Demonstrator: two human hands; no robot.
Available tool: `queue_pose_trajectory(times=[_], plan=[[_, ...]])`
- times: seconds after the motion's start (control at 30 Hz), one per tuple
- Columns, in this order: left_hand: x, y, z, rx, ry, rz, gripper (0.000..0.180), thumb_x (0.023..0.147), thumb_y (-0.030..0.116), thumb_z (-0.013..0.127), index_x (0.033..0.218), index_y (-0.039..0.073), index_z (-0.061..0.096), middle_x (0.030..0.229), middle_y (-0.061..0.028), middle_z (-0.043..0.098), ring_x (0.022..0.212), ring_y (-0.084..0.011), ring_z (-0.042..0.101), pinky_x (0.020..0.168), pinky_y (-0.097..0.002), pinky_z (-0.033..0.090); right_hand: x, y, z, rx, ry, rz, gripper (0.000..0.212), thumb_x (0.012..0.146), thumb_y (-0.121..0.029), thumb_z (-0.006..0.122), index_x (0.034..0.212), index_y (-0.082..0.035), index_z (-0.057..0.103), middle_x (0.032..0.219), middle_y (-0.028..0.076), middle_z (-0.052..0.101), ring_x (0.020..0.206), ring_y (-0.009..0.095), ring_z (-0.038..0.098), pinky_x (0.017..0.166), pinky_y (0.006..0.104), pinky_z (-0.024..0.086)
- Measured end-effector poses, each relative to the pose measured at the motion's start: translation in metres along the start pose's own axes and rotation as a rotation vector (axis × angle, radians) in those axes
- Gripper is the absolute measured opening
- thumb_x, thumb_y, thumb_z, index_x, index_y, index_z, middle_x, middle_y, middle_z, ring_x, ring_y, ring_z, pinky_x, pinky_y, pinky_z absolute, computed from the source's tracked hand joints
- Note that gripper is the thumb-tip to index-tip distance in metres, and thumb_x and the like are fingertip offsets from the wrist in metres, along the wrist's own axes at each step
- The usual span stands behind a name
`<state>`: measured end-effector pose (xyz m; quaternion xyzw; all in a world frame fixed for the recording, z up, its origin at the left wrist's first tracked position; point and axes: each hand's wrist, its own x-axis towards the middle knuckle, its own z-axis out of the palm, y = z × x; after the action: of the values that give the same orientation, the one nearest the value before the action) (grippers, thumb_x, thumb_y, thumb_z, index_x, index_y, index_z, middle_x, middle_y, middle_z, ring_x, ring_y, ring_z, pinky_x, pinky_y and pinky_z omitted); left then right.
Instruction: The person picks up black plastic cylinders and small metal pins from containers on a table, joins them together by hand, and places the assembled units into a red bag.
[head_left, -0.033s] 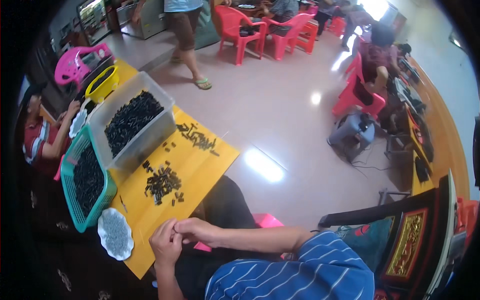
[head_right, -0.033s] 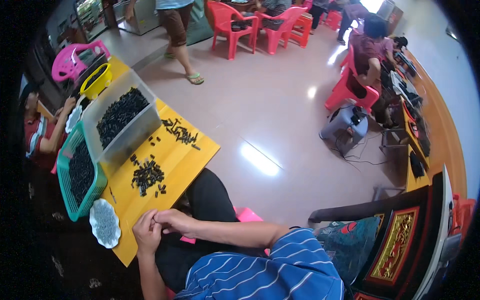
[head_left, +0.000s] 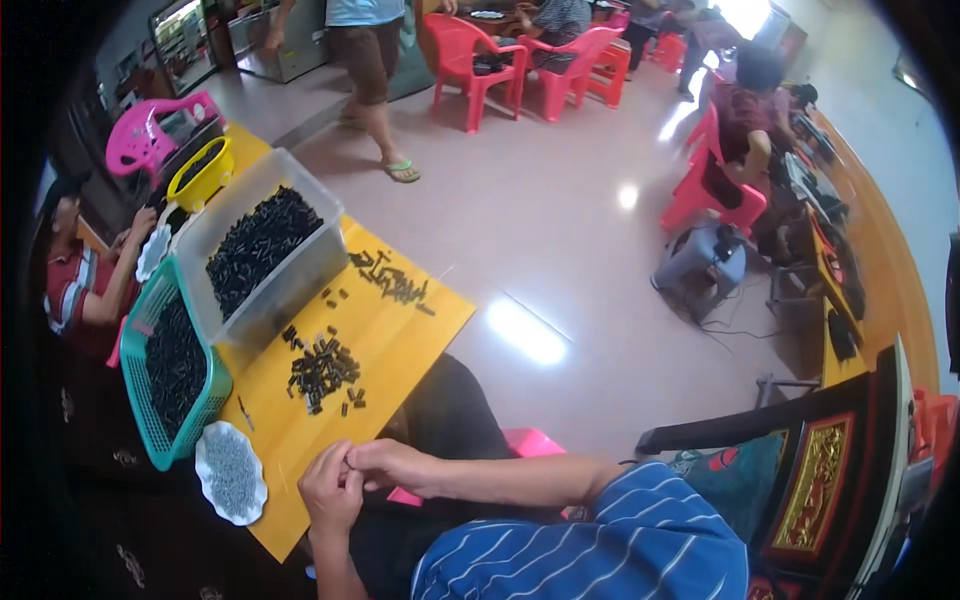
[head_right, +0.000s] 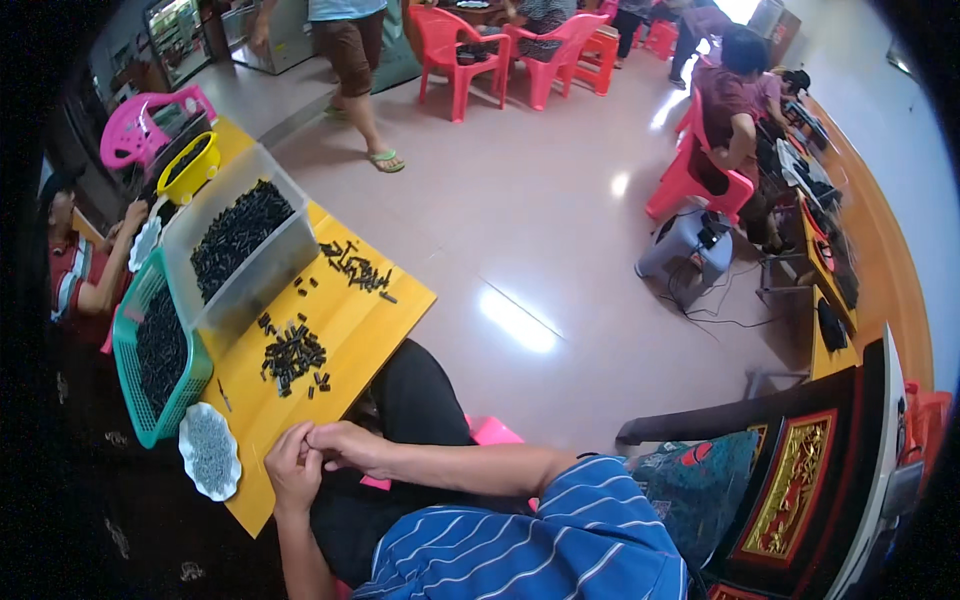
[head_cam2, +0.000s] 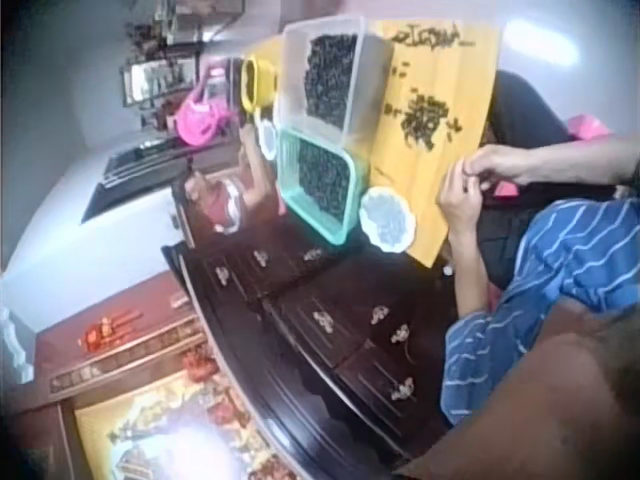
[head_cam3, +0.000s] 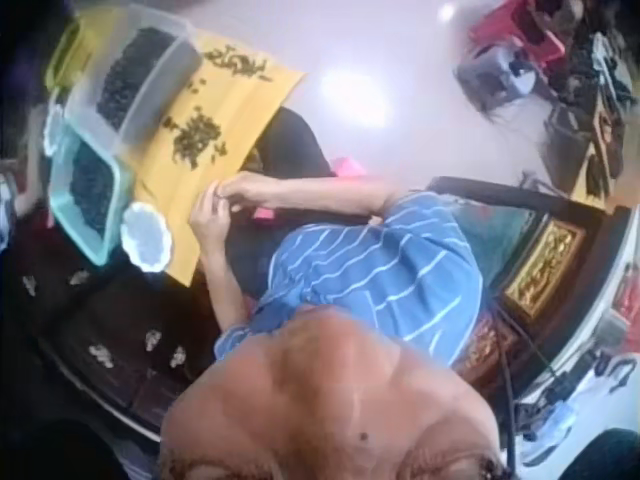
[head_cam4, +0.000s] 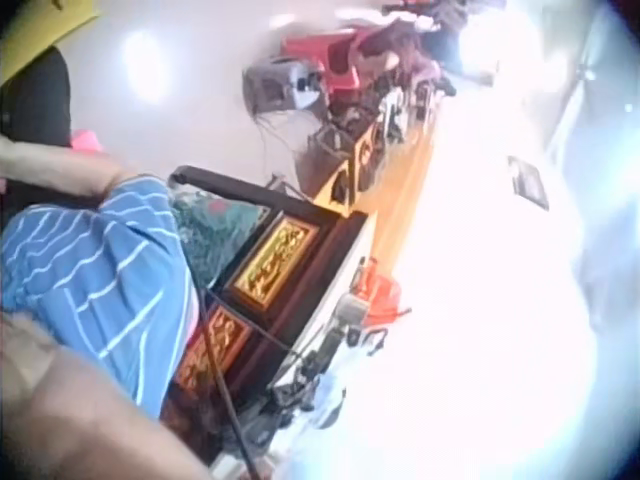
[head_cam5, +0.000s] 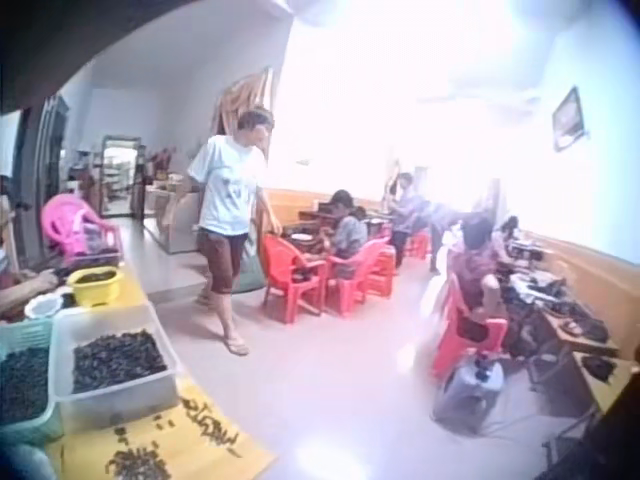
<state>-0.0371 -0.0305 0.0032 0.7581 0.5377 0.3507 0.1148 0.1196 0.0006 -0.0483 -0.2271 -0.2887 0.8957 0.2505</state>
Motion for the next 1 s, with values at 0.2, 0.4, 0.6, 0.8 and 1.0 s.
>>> queue_pose_trajectory(times=[0.2, 0.4, 0.6, 0.8, 1.0], plan=[[0.003, 0.000, 0.005, -0.049, -0.013, -0.037, 0.030, 0.075, 0.000, 0.069, 0.105, -0.002, 0.068, 0.101, -0.0204, 0.071, 0.092, -0.0386, 0.070, 0.082, -0.0429, 0.056, -0.001, 0.000, -0.006, 0.008, 0.006, -0.007, 0.032, 0.101, -0.042, 0.057, 0.111, -0.014, 0.068, 0.109, -0.005, 0.069, 0.097, 0.005, 0.058, 0.086, 0.0252, 0.043], [0.000, -0.007, 0.003, -0.081, -0.011, -0.057, 0.033, 0.072, -0.001, 0.069, 0.105, -0.002, 0.068, 0.101, -0.0197, 0.072, 0.091, -0.0373, 0.071, 0.080, -0.0413, 0.057, 0.006, 0.003, -0.010, 0.000, -0.029, -0.018, 0.033, 0.101, -0.042, 0.057, 0.112, -0.013, 0.068, 0.107, -0.005, 0.069, 0.096, 0.005, 0.058, 0.084, 0.0246, 0.044], [0.009, 0.000, -0.001, -0.084, -0.027, -0.050, 0.032, 0.073, 0.000, 0.071, 0.105, -0.002, 0.068, 0.101, -0.0203, 0.071, 0.091, -0.0376, 0.070, 0.081, -0.0415, 0.057, 0.002, -0.002, -0.008, -0.002, -0.010, -0.017, 0.036, 0.100, -0.044, 0.059, 0.115, -0.012, 0.068, 0.107, -0.004, 0.069, 0.096, 0.004, 0.058, 0.080, 0.0232, 0.043], [0.013, 0.018, -0.021, -0.217, -0.050, -0.117, 0.025, 0.080, 0.003, 0.073, 0.104, -0.003, 0.069, 0.100, -0.0194, 0.071, 0.088, -0.0334, 0.071, 0.078, -0.0372, 0.056, 0.002, 0.001, -0.007, 0.058, -0.052, -0.039, 0.037, 0.100, -0.046, 0.060, 0.112, -0.012, 0.068, 0.103, -0.004, 0.069, 0.093, 0.004, 0.059, 0.078, 0.0210, 0.043], [0.010, 0.010, -0.027, -0.380, -0.064, -0.224, 0.015, 0.085, -0.001, 0.068, 0.099, -0.004, 0.069, 0.095, -0.0156, 0.071, 0.083, -0.0232, 0.070, 0.074, -0.0309, 0.055, -0.002, -0.002, 0.000, -0.081, -0.026, -0.075, 0.035, 0.104, -0.042, 0.055, 0.106, -0.010, 0.068, 0.093, -0.003, 0.067, 0.085, 0.006, 0.060, 0.077, 0.0214, 0.047]])
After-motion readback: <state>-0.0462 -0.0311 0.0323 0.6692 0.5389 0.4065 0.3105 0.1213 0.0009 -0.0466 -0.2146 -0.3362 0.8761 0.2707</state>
